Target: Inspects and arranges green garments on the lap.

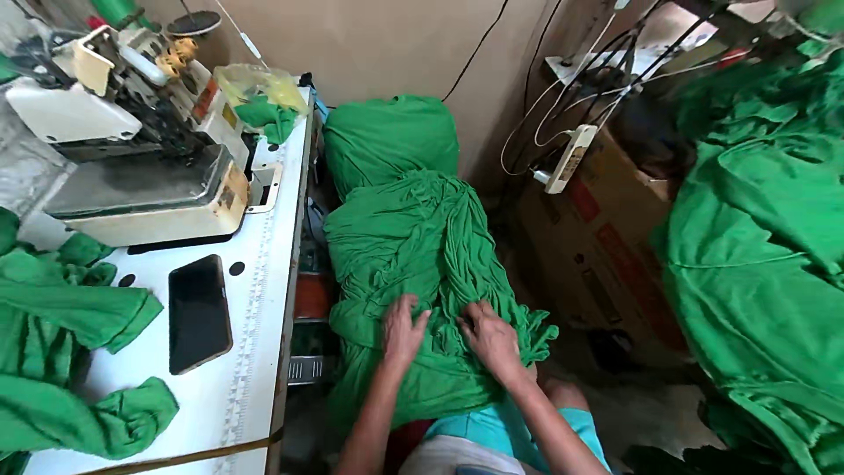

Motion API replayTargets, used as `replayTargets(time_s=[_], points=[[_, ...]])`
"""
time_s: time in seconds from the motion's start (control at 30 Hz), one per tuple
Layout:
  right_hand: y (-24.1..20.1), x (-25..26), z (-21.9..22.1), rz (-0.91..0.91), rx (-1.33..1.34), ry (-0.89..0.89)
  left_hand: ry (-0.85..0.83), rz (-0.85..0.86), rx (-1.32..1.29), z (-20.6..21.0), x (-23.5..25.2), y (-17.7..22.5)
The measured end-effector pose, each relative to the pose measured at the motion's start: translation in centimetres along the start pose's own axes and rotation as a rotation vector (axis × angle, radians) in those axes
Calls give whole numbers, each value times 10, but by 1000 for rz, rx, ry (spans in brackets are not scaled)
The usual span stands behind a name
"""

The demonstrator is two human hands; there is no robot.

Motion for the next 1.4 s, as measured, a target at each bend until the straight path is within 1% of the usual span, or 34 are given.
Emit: replayTargets(time_s=[0.03, 0.07, 0.1, 0.13, 0.2, 0.23, 0.27, 0.3, 0.33, 0.4, 0.47, 0.5, 0.53, 0.6, 0.67, 0.73, 0.87, 0.93, 1.0, 1.03, 1.1, 1.17, 1.2, 1.27, 1.3, 1.37, 1.4], points=[[0, 0, 0, 4, -5, -2, 21, -9, 145, -4, 10, -12], [0, -1, 0, 3, -7, 0, 35, -18, 237, -7, 18, -22], [0, -1, 1, 1, -8, 5, 55, -30, 261, -11, 24, -31], [1, -1, 1, -3, -8, 11, 74, -51, 214, -16, 28, -36], [2, -1, 1, -19, 2, 45, 162, -78, -86, -26, 31, -38], [3, -2, 1, -21, 9, 55, 187, -102, -313, -27, 31, -38], [3, -2, 1, -20, 14, 54, 186, -159, -539, -26, 29, -38], [2, -3, 0, -18, 17, 50, 172, -230, -701, -24, 26, -36], [1, -2, -1, -14, 23, 34, 163, -287, -798, -20, 22, -32], [1, -1, -6, -18, 74, 23, 133, -392, -913, -14, 11, -22], [-3, -4, -14, -51, 158, 85, 87, -467, -996, -7, -1, -15], [-6, -7, -18, -76, 203, 134, 65, -467, -1028, -4, -7, -12], [-9, -11, -22, -101, 248, 180, 38, -433, -1051, -2, -11, -8], [-16, -19, -24, -147, 342, 234, -32, -323, -1083, 2, -18, -4], [-19, -25, -20, -169, 404, 223, -48, -239, -979, 3, -24, -4], [-23, -29, -15, -163, 439, 185, -22, -163, -763, 0, -28, -4], [-30, -31, -9, -65, 522, 40, -10, -51, -303, -5, -39, 9], [-32, -30, -4, -3, 547, -55, -12, 17, -157, -1, -45, 20], [-29, -28, 2, 47, 582, -122, 23, 92, -141, 6, -53, 24], [-26, -28, 4, 64, 611, -129, 57, 116, -193, 7, -56, 22], [-17, -28, 6, 95, 690, -116, 127, 155, -389, 5, -62, 16], [-11, -29, 8, 133, 787, -112, 133, 106, -538, 0, -62, 8], [-9, -31, 8, 151, 834, -117, 147, 63, -542, -1, -61, 3], [-10, -32, 9, 174, 922, -132, 177, -34, -408, -1, -58, -6], [-10, -33, 9, 180, 964, -137, 160, -86, -315, 0, -57, -9], [-9, -35, 10, 189, 1042, -135, 47, -202, -202, 1, -55, -13], [-8, -36, 11, 193, 1078, -133, -8, -247, -212, 2, -55, -13]])
Point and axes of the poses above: each hand's wrist, its own x-axis towards the middle knuckle, its own z-axis out of the palm, y = z × x, the point moved 6 cm from there along x, towards the middle knuckle, and after that the axes turned 10 degrees about y, right-handed, at the moved point
